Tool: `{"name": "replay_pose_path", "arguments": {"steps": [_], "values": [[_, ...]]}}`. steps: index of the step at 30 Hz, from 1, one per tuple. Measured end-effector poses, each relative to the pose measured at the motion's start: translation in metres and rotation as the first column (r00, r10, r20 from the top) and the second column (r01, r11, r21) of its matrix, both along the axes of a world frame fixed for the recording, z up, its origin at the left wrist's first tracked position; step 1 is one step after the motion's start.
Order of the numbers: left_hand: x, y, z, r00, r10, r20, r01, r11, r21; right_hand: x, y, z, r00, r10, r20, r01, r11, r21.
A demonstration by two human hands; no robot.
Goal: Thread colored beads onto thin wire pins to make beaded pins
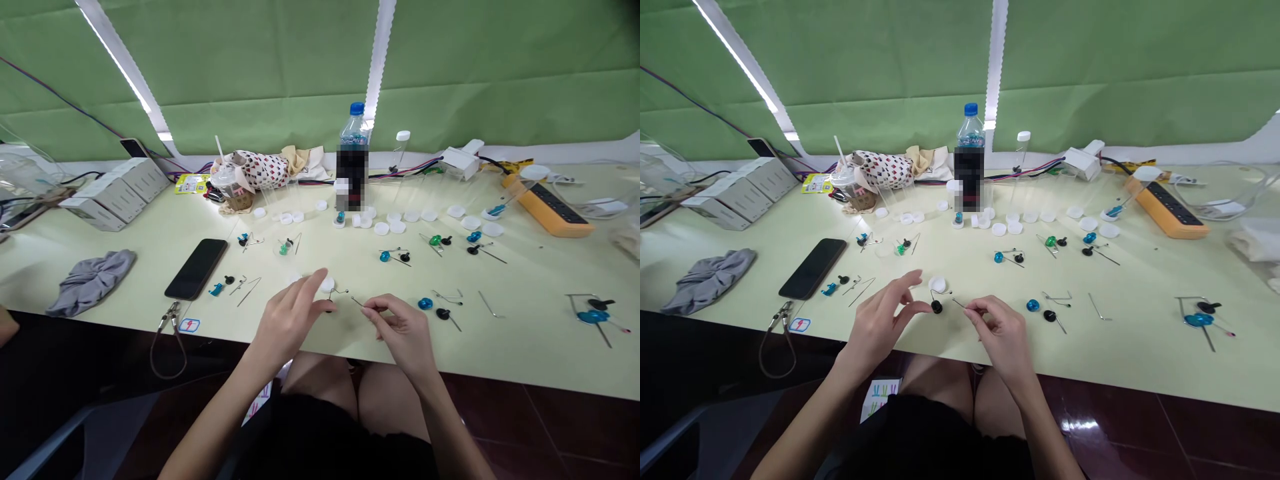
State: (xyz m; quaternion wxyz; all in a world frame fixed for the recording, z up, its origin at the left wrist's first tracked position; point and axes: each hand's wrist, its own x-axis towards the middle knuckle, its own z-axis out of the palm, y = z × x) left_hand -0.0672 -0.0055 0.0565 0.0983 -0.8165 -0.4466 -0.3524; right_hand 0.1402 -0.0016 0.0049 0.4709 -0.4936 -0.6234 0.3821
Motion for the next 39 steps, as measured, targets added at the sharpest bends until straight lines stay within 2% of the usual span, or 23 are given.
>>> {"name": "replay_pose_path", "arguments": {"steps": [2, 3, 5, 8, 10, 13, 17, 21, 25, 29, 32, 35, 39], "values": [[-0.005, -0.003, -0.019, 0.994, 0.004, 0.11, -0.014, 0.996, 0.088, 0.0, 0.0, 0.0, 0.999, 0.031, 0.027, -0.032, 0.999, 0.022], [-0.007, -0.004, -0.029, 0.986, 0.007, 0.164, -0.017, 0.998, 0.062, 0.0, -0.001, 0.0, 0.998, 0.048, 0.04, -0.049, 0.998, 0.032], [-0.01, -0.007, -0.045, 0.972, 0.042, 0.233, -0.014, 0.992, -0.124, 0.0, -0.001, -0.001, 0.995, 0.083, 0.062, -0.085, 0.996, 0.04], [-0.009, -0.007, -0.056, 0.948, 0.127, 0.293, -0.001, 0.919, -0.395, 0.0, -0.001, -0.003, 0.989, 0.116, 0.094, -0.119, 0.992, 0.032], [-0.006, -0.004, -0.054, 0.933, 0.144, 0.331, 0.043, 0.865, -0.499, 0.001, 0.0, -0.003, 0.985, 0.13, 0.117, -0.133, 0.991, 0.022], [0.001, 0.003, -0.049, 0.92, 0.128, 0.369, 0.122, 0.803, -0.583, 0.001, 0.0, -0.004, 0.979, 0.151, 0.14, -0.154, 0.988, 0.007], [0.008, 0.008, -0.046, 0.881, 0.175, 0.44, 0.165, 0.758, -0.631, 0.0, 0.002, -0.003, 0.978, 0.163, 0.133, -0.165, 0.986, 0.001], [0.008, 0.009, -0.045, 0.763, 0.21, 0.611, 0.275, 0.75, -0.601, 0.0, 0.001, -0.002, 0.977, 0.169, 0.133, -0.172, 0.985, 0.012], [0.003, 0.008, -0.036, 0.632, 0.219, 0.743, 0.405, 0.724, -0.558, 0.002, -0.001, -0.002, 0.979, 0.155, 0.131, -0.16, 0.986, 0.035], [0.002, 0.007, -0.025, 0.584, 0.23, 0.778, 0.452, 0.705, -0.547, 0.002, -0.001, -0.001, 0.981, 0.151, 0.122, -0.157, 0.987, 0.041], [0.004, 0.008, -0.023, 0.625, 0.213, 0.751, 0.403, 0.736, -0.544, 0.002, -0.001, -0.002, 0.982, 0.146, 0.118, -0.152, 0.988, 0.04], [0.007, 0.008, -0.03, 0.74, 0.21, 0.639, 0.266, 0.781, -0.565, 0.002, 0.001, -0.002, 0.983, 0.136, 0.127, -0.142, 0.989, 0.043], [0.012, 0.008, -0.045, 0.845, 0.207, 0.493, 0.159, 0.783, -0.601, 0.002, 0.002, -0.002, 0.972, 0.127, 0.198, -0.142, 0.988, 0.061]]}}
